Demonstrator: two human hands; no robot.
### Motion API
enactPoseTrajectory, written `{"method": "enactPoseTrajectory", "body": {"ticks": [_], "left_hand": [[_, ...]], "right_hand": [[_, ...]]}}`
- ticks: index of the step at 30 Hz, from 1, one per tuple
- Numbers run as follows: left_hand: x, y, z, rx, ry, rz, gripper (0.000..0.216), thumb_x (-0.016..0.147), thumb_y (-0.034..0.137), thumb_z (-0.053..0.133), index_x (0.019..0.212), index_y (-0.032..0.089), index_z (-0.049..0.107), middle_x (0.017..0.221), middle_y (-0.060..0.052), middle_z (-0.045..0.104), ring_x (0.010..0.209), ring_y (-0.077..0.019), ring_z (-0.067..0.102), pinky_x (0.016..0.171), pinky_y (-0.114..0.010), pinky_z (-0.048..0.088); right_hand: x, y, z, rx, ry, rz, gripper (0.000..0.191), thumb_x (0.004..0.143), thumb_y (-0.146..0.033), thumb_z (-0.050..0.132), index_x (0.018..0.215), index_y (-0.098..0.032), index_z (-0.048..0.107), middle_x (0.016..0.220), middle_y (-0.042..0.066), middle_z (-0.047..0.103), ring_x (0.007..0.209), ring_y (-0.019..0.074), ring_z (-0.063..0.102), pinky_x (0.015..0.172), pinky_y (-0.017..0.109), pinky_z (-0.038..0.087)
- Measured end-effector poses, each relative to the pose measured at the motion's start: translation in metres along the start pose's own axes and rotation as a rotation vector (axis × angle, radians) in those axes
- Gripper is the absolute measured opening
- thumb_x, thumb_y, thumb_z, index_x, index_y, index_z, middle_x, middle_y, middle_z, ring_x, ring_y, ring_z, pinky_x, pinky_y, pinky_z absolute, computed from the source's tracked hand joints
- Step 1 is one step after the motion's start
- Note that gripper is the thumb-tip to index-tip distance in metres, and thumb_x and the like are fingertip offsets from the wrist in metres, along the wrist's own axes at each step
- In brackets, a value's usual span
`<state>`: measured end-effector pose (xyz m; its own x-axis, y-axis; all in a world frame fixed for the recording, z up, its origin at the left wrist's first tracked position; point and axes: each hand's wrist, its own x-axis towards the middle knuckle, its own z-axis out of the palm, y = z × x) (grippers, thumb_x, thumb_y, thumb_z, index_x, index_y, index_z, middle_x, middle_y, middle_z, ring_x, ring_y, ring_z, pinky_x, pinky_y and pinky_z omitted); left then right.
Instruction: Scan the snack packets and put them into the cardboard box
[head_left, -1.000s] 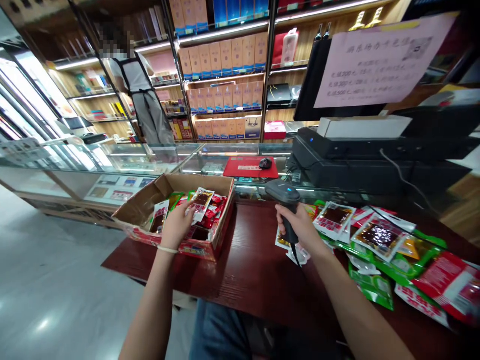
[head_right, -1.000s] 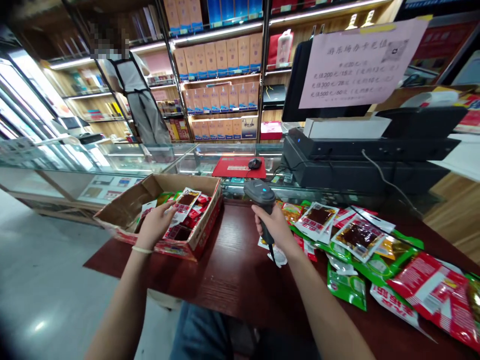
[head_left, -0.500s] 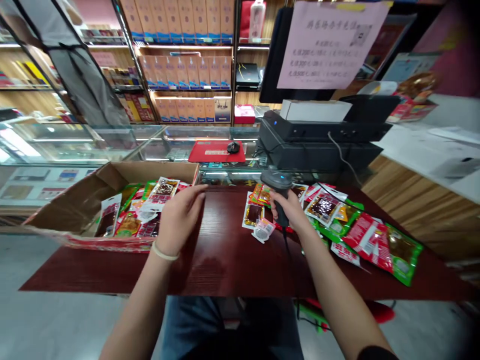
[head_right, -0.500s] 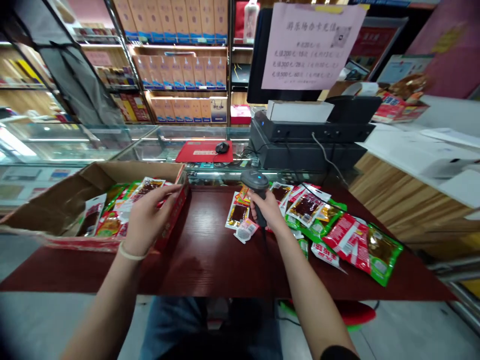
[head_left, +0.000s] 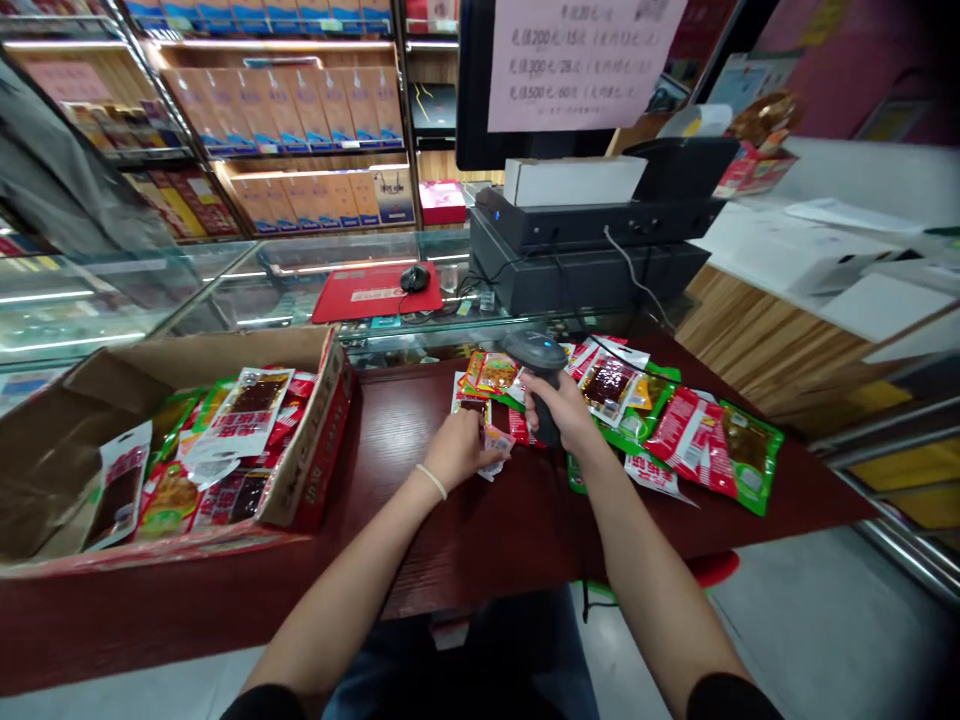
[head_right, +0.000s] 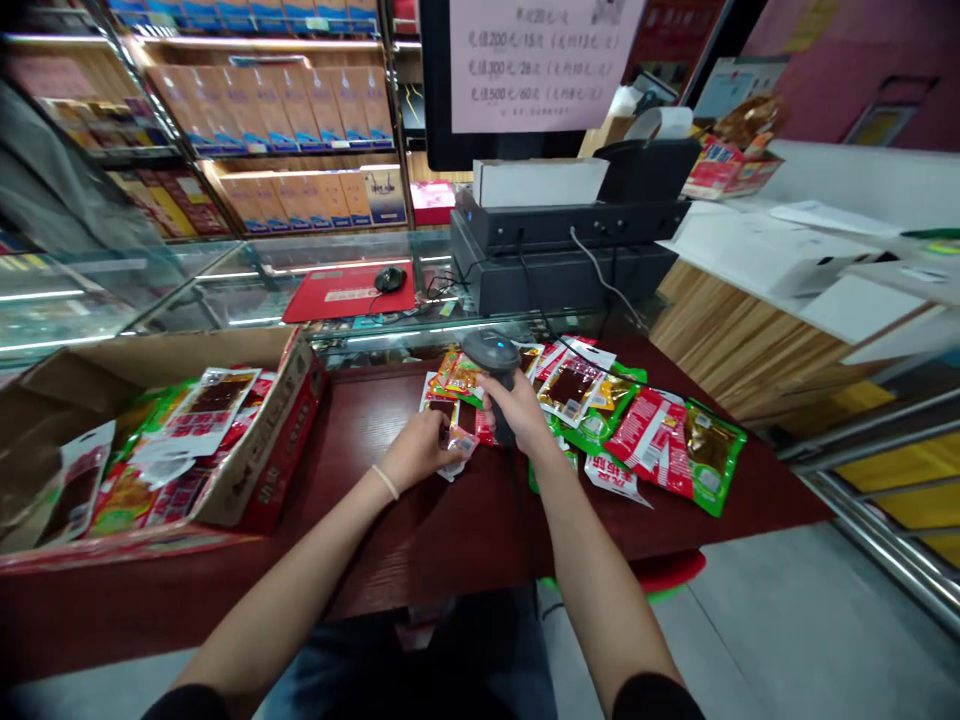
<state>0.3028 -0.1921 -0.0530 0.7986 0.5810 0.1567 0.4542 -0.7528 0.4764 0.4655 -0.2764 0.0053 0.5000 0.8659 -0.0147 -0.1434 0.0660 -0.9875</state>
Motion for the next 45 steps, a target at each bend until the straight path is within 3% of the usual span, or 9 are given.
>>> {"method": "enactPoseTrajectory", "body": {"ticks": [5,9,13,18,21,25,32,37,45], "left_hand": [[-0.015,0.015,0.005,0.157,-0.040,-0.072,0.047,0.074,0.047,0.071,0.102,0.013,0.057,0.099,-0.016,0.063,0.094,-0.0285,0.062,0.078,-0.036,0.047],[-0.017,0.020,0.004,0.060,-0.093,-0.134,0.035,0.076,0.040,0.069,0.097,0.016,0.057,0.088,-0.011,0.067,0.082,-0.0263,0.065,0.069,-0.033,0.046],[-0.008,0.003,-0.006,-0.408,-0.019,-0.161,0.024,0.078,0.038,0.065,0.091,0.018,0.059,0.083,-0.004,0.067,0.075,-0.0198,0.064,0.067,-0.028,0.046],[0.004,-0.042,-0.023,-1.202,0.329,-0.352,0.037,0.075,0.033,0.066,0.106,0.018,0.052,0.099,-0.005,0.066,0.084,-0.0174,0.065,0.074,-0.032,0.053],[0.006,-0.063,-0.026,-1.423,0.446,-0.436,0.041,0.068,0.023,0.070,0.103,0.020,0.049,0.100,-0.003,0.063,0.088,-0.0163,0.065,0.081,-0.037,0.054],[0.006,-0.073,-0.020,-1.423,0.509,-0.432,0.039,0.066,0.025,0.073,0.099,0.016,0.054,0.095,-0.005,0.066,0.085,-0.0161,0.065,0.082,-0.035,0.054],[0.009,-0.076,-0.013,-1.347,0.610,-0.436,0.045,0.068,0.033,0.074,0.106,0.012,0.063,0.098,-0.008,0.070,0.080,-0.0148,0.064,0.076,-0.029,0.053],[0.009,-0.080,-0.011,-1.274,0.608,-0.445,0.043,0.069,0.033,0.073,0.106,0.012,0.065,0.099,-0.011,0.071,0.082,-0.0171,0.065,0.073,-0.028,0.053],[0.009,-0.076,-0.015,-1.372,0.631,-0.465,0.046,0.064,0.034,0.077,0.102,0.014,0.063,0.100,-0.008,0.069,0.081,-0.0153,0.064,0.077,-0.030,0.054]], "right_hand": [[0.000,-0.003,0.001,0.023,0.004,0.008,0.035,0.073,-0.045,0.072,0.087,-0.023,0.049,0.052,-0.009,0.054,0.033,0.0090,0.046,0.030,0.021,0.039],[0.001,-0.001,0.001,0.011,-0.009,0.018,0.037,0.072,-0.045,0.074,0.088,-0.023,0.048,0.052,-0.009,0.054,0.033,0.0094,0.047,0.030,0.021,0.039],[0.000,0.000,0.004,-0.009,0.004,0.018,0.039,0.071,-0.047,0.074,0.089,-0.023,0.048,0.051,-0.010,0.053,0.032,0.0088,0.046,0.031,0.020,0.038],[-0.003,0.001,0.008,-0.035,0.006,0.024,0.040,0.071,-0.048,0.074,0.086,-0.023,0.048,0.051,-0.009,0.053,0.033,0.0087,0.045,0.031,0.020,0.038],[-0.004,0.004,0.010,-0.070,-0.041,0.014,0.038,0.073,-0.048,0.072,0.084,-0.022,0.047,0.051,-0.008,0.053,0.034,0.0091,0.046,0.032,0.021,0.038],[-0.005,0.010,0.017,-0.133,-0.134,0.010,0.038,0.073,-0.049,0.071,0.086,-0.024,0.045,0.051,-0.008,0.053,0.033,0.0106,0.046,0.031,0.023,0.038],[-0.011,0.022,0.028,-0.306,-0.282,0.073,0.048,0.077,-0.044,0.071,0.116,-0.028,0.047,0.053,-0.009,0.056,0.034,0.0117,0.048,0.032,0.022,0.039],[-0.013,0.030,0.031,-0.404,-0.306,0.042,0.035,0.073,-0.041,0.074,0.102,-0.024,0.062,0.051,-0.005,0.058,0.033,0.0124,0.049,0.032,0.023,0.038],[-0.014,0.025,0.032,-0.340,-0.287,0.082,0.035,0.077,-0.043,0.071,0.101,-0.025,0.054,0.051,-0.008,0.056,0.034,0.0113,0.048,0.033,0.022,0.039]]}}
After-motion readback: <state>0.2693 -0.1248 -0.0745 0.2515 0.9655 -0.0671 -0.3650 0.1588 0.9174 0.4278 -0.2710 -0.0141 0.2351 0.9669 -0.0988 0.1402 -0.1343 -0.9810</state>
